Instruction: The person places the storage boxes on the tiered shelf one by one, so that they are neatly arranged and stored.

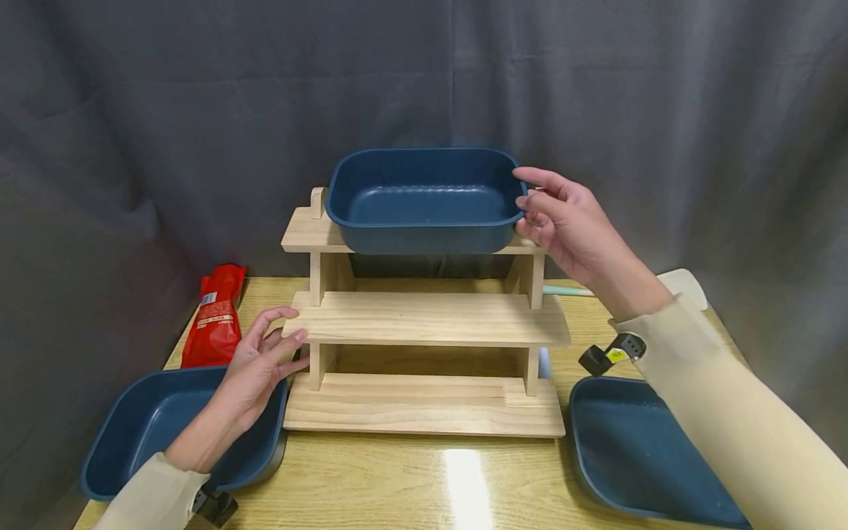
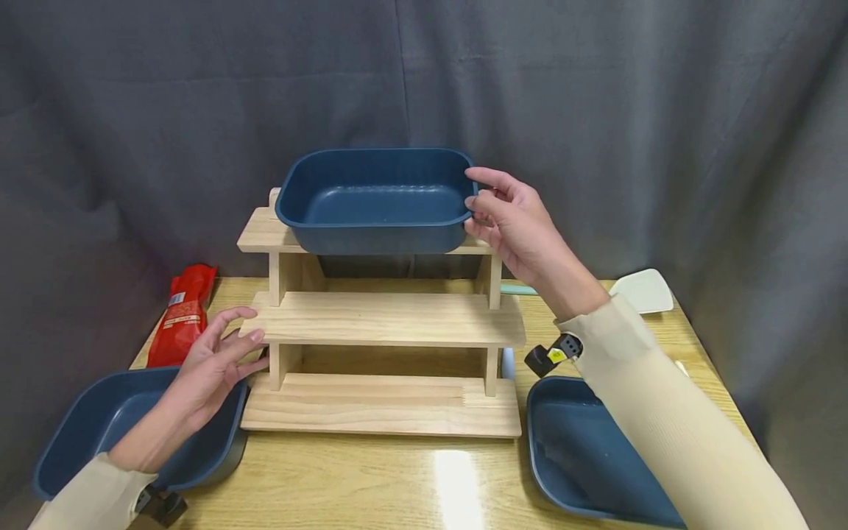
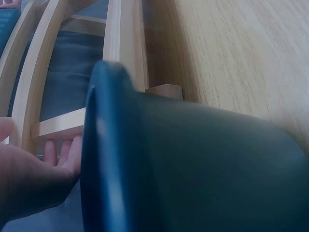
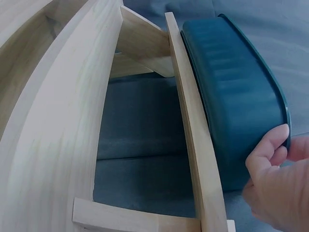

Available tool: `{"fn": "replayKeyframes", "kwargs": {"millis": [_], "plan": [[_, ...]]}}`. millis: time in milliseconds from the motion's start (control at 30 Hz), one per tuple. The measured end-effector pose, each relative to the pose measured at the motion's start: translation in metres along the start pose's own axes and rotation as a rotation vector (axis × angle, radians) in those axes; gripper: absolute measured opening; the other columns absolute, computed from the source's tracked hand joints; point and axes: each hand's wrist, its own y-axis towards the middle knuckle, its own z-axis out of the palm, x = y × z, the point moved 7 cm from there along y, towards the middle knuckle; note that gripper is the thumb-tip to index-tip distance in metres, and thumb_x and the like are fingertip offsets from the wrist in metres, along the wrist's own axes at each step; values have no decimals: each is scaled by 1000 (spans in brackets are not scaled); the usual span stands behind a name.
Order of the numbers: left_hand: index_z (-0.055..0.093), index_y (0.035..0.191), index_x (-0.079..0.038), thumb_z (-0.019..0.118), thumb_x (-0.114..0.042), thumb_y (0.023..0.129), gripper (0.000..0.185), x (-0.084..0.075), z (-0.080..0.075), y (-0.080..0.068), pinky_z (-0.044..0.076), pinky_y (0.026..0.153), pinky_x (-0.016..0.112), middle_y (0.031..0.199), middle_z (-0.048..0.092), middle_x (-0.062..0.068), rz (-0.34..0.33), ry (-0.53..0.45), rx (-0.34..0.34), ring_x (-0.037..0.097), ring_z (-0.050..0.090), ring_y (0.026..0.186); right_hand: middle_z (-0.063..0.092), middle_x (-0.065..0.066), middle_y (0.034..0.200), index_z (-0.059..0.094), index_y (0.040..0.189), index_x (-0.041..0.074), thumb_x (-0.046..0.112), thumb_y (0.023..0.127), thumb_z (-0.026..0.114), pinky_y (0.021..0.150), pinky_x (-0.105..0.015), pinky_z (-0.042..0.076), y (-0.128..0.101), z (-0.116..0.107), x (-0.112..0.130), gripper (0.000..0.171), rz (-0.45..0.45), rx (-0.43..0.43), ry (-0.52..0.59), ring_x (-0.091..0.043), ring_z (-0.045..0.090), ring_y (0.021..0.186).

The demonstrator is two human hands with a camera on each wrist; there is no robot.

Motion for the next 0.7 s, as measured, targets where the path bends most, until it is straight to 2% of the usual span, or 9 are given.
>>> {"fn": "replayKeyframes", "kwargs": {"millis": [433,700], "plan": [[54,141,-19,68,-12,110,35,2,1,2,61,96,37,115,67,1,-3,19,6,19,67,113,48,-9,132,52,154,10,11,108,69,89,-21,59,-7,-2,2,49,33,-77,-80,-14,63,91],[54,141,-20,68,-13,110,35,4,-1,4,61,96,37,119,66,1,-13,19,1,18,66,115,52,-13,128,54,144,5,5,110,61,87,-21,60,-5,-5,-1,35,-25,-94,-42,-15,64,90]]}}
